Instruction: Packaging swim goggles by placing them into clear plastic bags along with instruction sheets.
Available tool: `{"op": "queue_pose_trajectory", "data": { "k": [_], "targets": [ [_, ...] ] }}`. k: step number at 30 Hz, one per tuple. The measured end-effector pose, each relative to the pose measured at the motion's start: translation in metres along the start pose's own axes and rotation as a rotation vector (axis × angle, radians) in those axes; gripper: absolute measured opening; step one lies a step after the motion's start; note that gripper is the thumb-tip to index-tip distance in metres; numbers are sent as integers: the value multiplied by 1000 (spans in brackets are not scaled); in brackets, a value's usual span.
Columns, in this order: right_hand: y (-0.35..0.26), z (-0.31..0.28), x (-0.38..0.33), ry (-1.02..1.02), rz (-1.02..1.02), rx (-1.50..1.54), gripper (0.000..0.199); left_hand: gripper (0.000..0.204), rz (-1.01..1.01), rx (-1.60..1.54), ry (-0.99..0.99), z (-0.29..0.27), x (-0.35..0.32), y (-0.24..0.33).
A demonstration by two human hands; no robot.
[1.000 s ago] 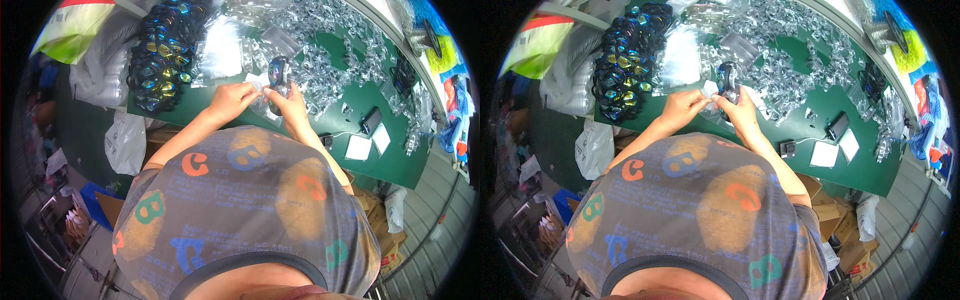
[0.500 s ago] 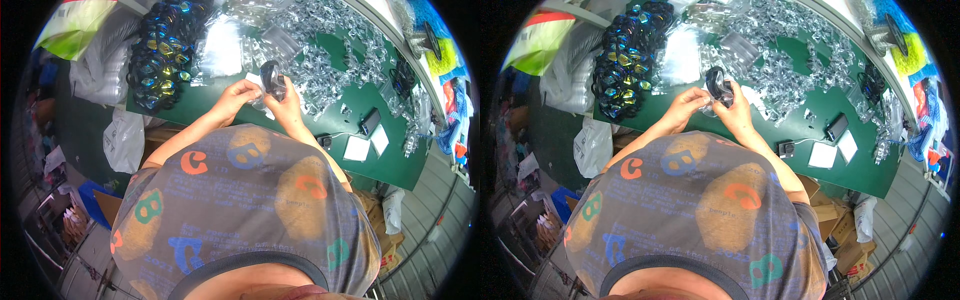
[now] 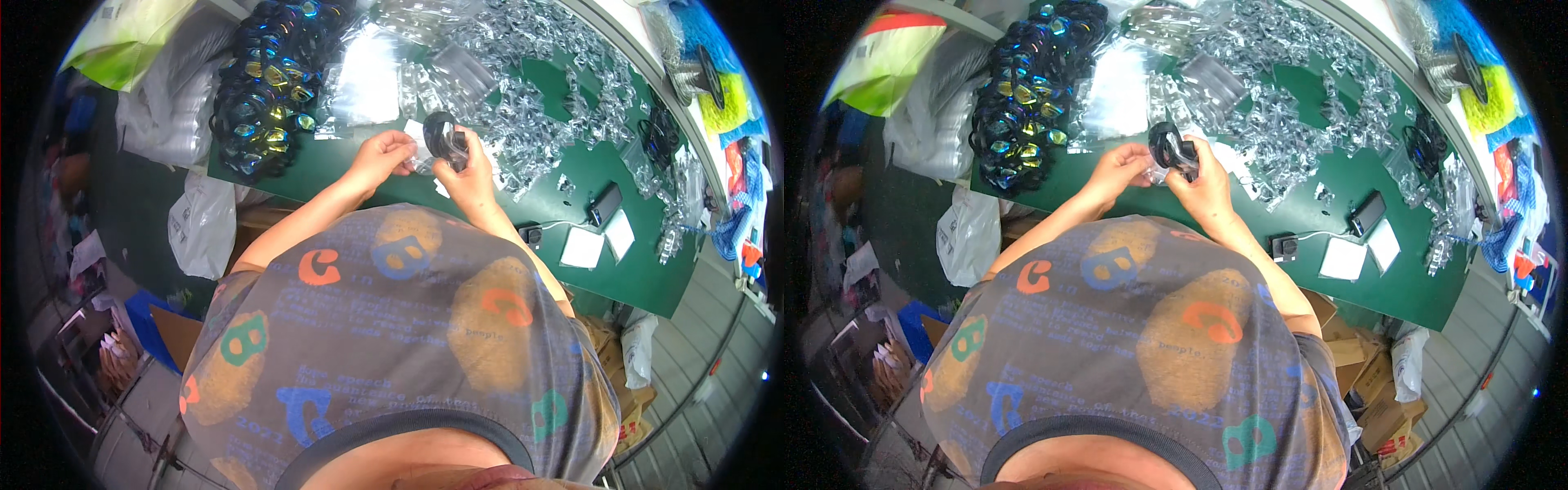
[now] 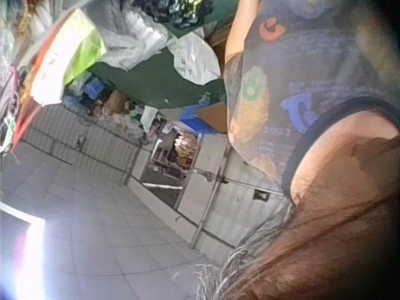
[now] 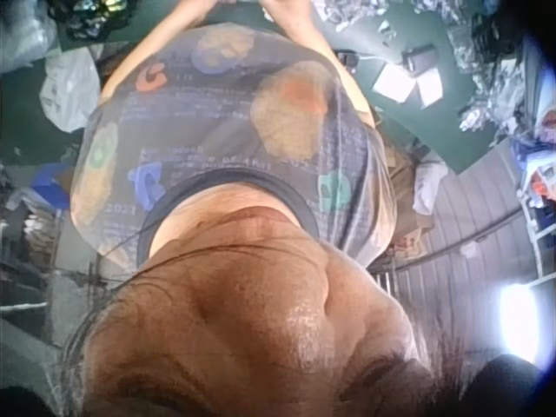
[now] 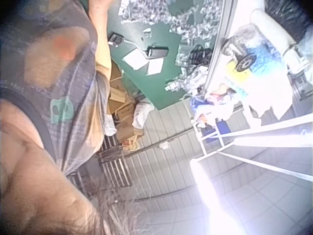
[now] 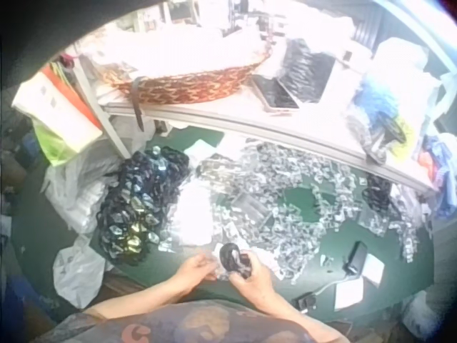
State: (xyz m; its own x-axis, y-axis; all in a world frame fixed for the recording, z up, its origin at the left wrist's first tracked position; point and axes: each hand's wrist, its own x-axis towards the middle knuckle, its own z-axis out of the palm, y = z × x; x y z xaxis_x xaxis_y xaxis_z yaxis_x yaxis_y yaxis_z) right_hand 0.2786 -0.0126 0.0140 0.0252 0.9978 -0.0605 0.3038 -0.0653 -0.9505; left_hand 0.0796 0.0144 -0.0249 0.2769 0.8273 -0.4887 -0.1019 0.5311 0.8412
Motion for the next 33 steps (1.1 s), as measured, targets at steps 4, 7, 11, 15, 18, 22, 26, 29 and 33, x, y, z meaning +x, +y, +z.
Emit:
{"op": "queue_pose_trajectory", "data": {
  "k": [4,7,11,15,18,22,26,29,33],
  "targets": [
    [7,-1,5,-16,84,-64,51,21,-89,-177,121,2,12,-11],
    [-3,-14,0,-74,106,-168,56,21,141,-62,192,1,23,-15],
    [-29,-27,-13,-257,-130,-565,57,21,629,612,231,11,17,15],
    [-17,-30,-14,-309,-192,-691,45,16,565,537,196,19,7,20],
    [-10,-25,-12,-363,-177,-795,44,14,542,526,165,21,3,23],
    [1,-14,-12,-418,-193,-777,43,12,637,622,142,25,-4,25],
    [19,-7,-2,-371,82,-305,38,10,805,774,150,20,-8,30],
    [26,0,4,-462,337,295,39,9,858,841,150,21,-13,31],
    [32,15,-6,-503,605,1360,40,8,833,829,158,22,-17,33]
  ]
}}
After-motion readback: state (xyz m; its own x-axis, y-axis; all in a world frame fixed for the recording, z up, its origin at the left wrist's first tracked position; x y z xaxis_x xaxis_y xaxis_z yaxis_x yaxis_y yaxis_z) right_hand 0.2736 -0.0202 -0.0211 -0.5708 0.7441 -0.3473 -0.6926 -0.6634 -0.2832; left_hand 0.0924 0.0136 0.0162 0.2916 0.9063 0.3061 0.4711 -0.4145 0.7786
